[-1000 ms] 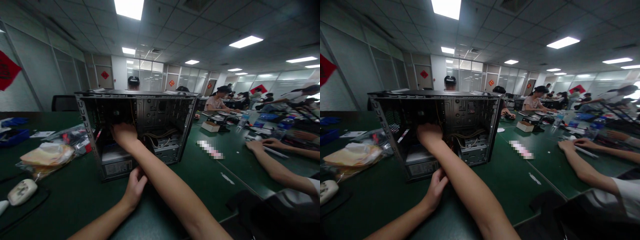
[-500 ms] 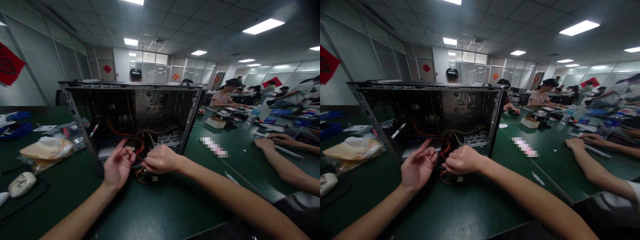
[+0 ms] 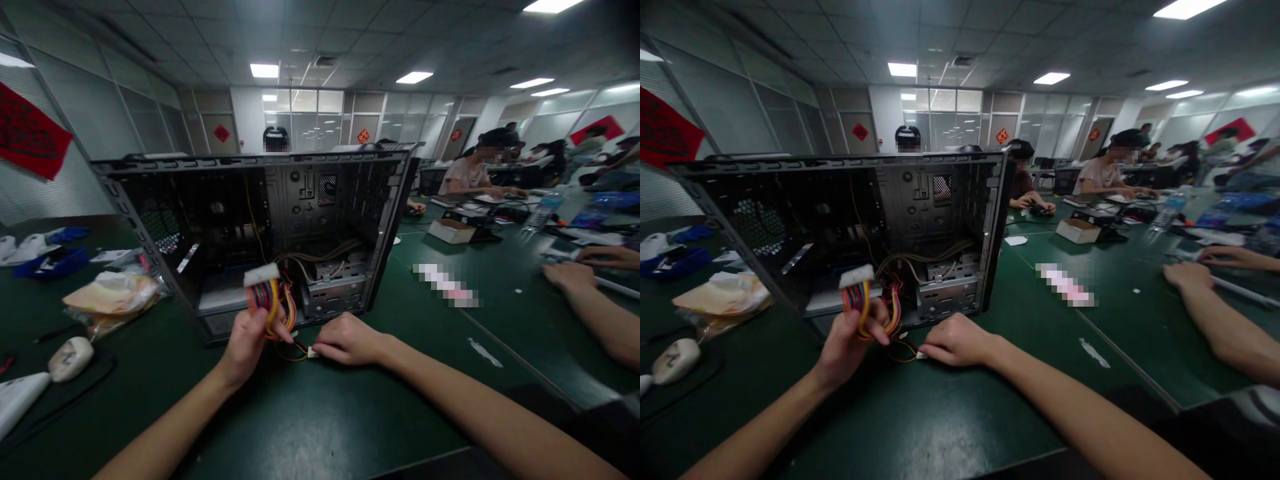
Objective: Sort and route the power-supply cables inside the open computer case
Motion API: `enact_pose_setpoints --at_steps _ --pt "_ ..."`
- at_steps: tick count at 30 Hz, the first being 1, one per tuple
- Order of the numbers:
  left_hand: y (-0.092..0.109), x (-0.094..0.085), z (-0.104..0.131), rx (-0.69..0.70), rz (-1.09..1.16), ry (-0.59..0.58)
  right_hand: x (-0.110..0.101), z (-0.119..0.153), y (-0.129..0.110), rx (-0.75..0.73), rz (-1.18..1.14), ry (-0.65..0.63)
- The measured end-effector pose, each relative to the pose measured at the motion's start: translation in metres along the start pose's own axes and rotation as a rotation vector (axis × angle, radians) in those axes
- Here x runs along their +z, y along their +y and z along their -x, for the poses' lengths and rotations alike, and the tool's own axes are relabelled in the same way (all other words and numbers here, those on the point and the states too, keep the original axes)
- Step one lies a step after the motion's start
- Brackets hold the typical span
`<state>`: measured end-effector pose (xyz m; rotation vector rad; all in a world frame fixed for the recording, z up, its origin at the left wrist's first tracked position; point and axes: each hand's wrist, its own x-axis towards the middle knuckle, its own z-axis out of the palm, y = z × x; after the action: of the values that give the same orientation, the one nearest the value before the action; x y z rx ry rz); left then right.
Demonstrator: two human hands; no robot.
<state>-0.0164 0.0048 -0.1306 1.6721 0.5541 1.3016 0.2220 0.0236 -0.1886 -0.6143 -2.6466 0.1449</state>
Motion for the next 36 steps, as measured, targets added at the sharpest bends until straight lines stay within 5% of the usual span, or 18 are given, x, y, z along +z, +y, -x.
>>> enact_pose_setpoints --at_steps 5,9,14,21,25,31,36 --pt "-0.018 0.019 0.020 0.547 -0.816 -0.543 -0.007 0.004 -0.003 0.044 -0.067 0.234" --pt "-0.035 0.029 0.029 0.558 -1.022 -0.802 -0.012 0.006 -0.007 0.031 -0.004 0.385" --pt "-0.048 0.034 0.033 0.496 -1.137 -0.727 -0.011 0.003 -0.021 -0.192 0.025 0.371" --pt "-0.050 0.034 0.033 0.203 -1.158 -0.623 -0.005 -0.012 -0.056 -0.464 0.268 0.259" --pt "-0.049 0.034 0.031 0.117 -1.085 -0.561 0.000 -0.010 -0.053 -0.401 0.309 0.279" --pt "-0.045 0.032 0.029 0.186 -0.971 -0.463 -0.012 -0.007 -0.033 -0.013 -0.040 0.408" --pt "-0.043 0.030 0.031 0.226 -0.831 -0.373 -0.013 -0.005 -0.021 0.022 -0.218 0.286"
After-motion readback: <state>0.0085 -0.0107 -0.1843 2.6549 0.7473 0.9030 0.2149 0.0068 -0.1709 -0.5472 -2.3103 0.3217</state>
